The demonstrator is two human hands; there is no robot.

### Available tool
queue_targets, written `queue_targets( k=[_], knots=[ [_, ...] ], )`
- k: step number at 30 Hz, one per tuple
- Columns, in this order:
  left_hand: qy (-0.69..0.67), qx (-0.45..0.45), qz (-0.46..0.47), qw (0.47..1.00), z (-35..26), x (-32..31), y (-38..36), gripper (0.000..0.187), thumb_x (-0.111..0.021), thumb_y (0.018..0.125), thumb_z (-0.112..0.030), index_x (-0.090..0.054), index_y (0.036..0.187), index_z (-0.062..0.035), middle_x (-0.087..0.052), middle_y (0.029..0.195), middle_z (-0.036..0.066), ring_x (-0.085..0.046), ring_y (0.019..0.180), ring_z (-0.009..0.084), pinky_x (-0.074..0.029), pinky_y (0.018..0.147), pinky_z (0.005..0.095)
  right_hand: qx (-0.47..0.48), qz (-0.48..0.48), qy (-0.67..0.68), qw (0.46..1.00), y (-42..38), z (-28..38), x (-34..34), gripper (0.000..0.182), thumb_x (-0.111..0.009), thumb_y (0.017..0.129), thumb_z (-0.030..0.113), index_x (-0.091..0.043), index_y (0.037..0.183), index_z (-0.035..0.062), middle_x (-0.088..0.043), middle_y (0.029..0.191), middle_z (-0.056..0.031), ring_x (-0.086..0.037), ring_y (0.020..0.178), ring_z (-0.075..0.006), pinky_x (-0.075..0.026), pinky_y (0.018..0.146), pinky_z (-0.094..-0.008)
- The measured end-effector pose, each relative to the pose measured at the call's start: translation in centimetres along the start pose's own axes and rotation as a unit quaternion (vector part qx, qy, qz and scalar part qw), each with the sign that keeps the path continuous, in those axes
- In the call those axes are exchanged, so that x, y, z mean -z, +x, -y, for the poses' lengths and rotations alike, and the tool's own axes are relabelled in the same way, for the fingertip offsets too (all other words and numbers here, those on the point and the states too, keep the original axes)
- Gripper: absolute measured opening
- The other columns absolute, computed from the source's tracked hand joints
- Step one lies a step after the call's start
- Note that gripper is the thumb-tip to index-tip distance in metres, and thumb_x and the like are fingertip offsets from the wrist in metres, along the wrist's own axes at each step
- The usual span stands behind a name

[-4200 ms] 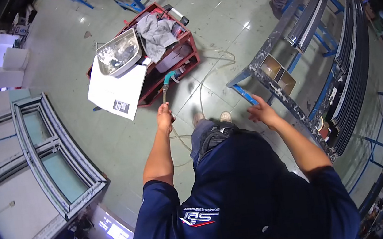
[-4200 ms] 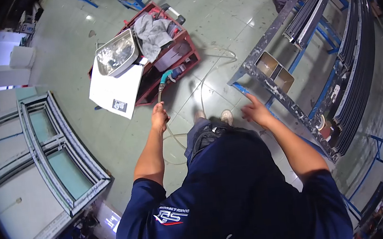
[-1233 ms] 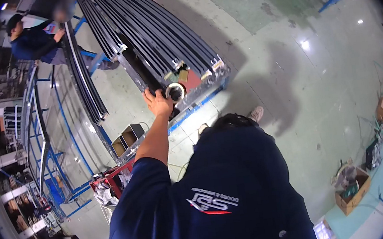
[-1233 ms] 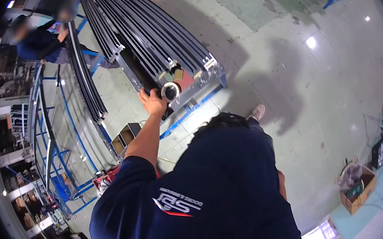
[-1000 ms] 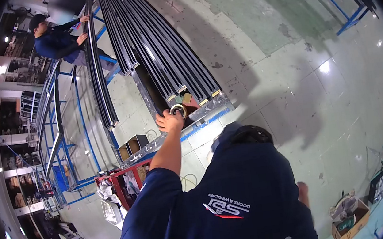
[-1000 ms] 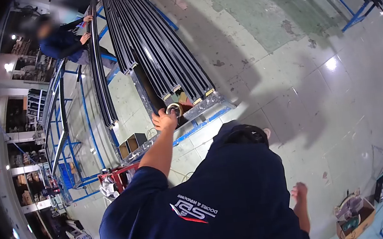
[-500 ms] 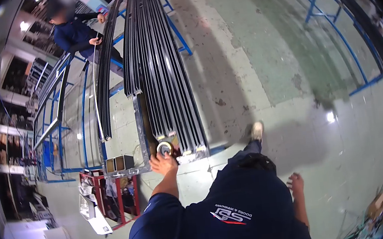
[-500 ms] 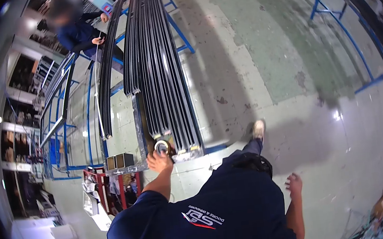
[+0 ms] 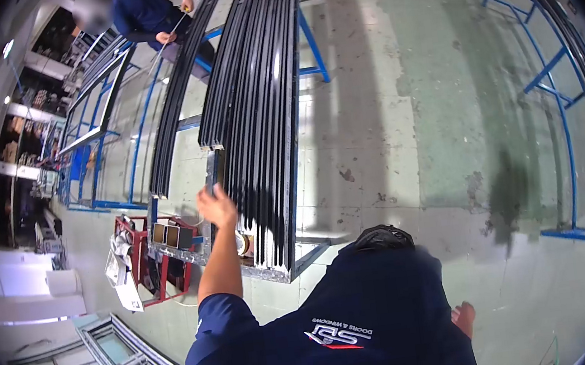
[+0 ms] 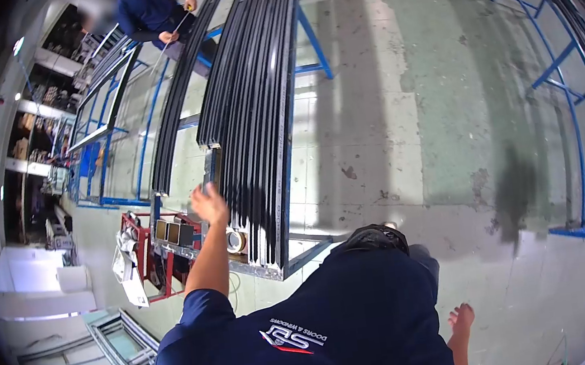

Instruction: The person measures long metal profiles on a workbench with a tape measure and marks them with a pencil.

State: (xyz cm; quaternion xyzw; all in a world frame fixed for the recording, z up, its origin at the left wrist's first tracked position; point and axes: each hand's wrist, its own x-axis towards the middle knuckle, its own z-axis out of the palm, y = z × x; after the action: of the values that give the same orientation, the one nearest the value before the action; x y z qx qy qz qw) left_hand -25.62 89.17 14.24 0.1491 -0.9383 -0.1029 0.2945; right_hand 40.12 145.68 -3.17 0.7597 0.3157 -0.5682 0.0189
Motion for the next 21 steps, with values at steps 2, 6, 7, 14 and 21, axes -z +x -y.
queue_targets(
  k=[2,6,7,14,21],
  knots=[
    [-0.046,-0.086,0.026,0.995,-4.0,-1.4,-0.9,0.047,-0.060,0.093,-0.042,-0.058,0.125,-0.0077,-0.053,0.135,0.017,-0.046,0.126,0.0393,-0.037,0.106,0.0500,0.069,0.026,-0.068,0.995,-0.9,6.8,-4.4,0.043,-0.054,0.095,0.029,-0.047,0.135,0.0149,-0.060,0.107,-0.0089,-0.061,0.074,-0.0233,-0.046,0.055,-0.0376],
    [-0.008,-0.043,0.147,0.988,-10.8,-3.9,-5.2,0.060,-0.056,0.094,-0.051,-0.046,0.140,-0.0121,-0.034,0.153,0.018,-0.029,0.141,0.0405,-0.023,0.114,0.0552,0.121,0.102,-0.157,0.975,-1.1,18.5,-13.0,0.048,-0.055,0.095,0.028,-0.045,0.139,0.0139,-0.062,0.108,-0.0092,-0.063,0.078,-0.0225,-0.048,0.056,-0.0350],
    [-0.009,-0.011,0.172,0.985,-11.8,-5.0,-6.1,0.064,-0.054,0.094,-0.053,-0.042,0.143,-0.0135,-0.029,0.156,0.018,-0.025,0.144,0.0405,-0.020,0.115,0.0563,0.137,0.135,-0.172,0.966,-0.9,21.2,-14.7,0.048,-0.055,0.095,0.028,-0.045,0.139,0.0132,-0.062,0.109,-0.0097,-0.063,0.079,-0.0226,-0.049,0.057,-0.0349],
    [0.099,0.120,0.213,0.965,-13.8,-7.9,-8.7,0.075,-0.054,0.091,-0.059,-0.036,0.150,-0.0179,-0.028,0.158,0.015,-0.022,0.146,0.0386,-0.016,0.115,0.0614,0.124,0.171,-0.208,0.955,7.0,37.0,-19.2,0.046,-0.057,0.093,0.028,-0.048,0.136,0.0144,-0.063,0.106,-0.0104,-0.065,0.081,-0.0260,-0.051,0.060,-0.0408],
    [0.152,0.321,0.145,0.923,-18.5,-10.8,-7.6,0.075,-0.052,0.091,-0.062,-0.037,0.150,-0.0181,-0.027,0.160,0.015,-0.021,0.147,0.0410,-0.020,0.114,0.0587,0.084,0.126,-0.475,0.867,12.2,53.4,-24.0,0.032,-0.057,0.091,0.023,-0.056,0.120,0.0100,-0.062,0.091,-0.0117,-0.065,0.069,-0.0290,-0.050,0.053,-0.0444]
  ],
)
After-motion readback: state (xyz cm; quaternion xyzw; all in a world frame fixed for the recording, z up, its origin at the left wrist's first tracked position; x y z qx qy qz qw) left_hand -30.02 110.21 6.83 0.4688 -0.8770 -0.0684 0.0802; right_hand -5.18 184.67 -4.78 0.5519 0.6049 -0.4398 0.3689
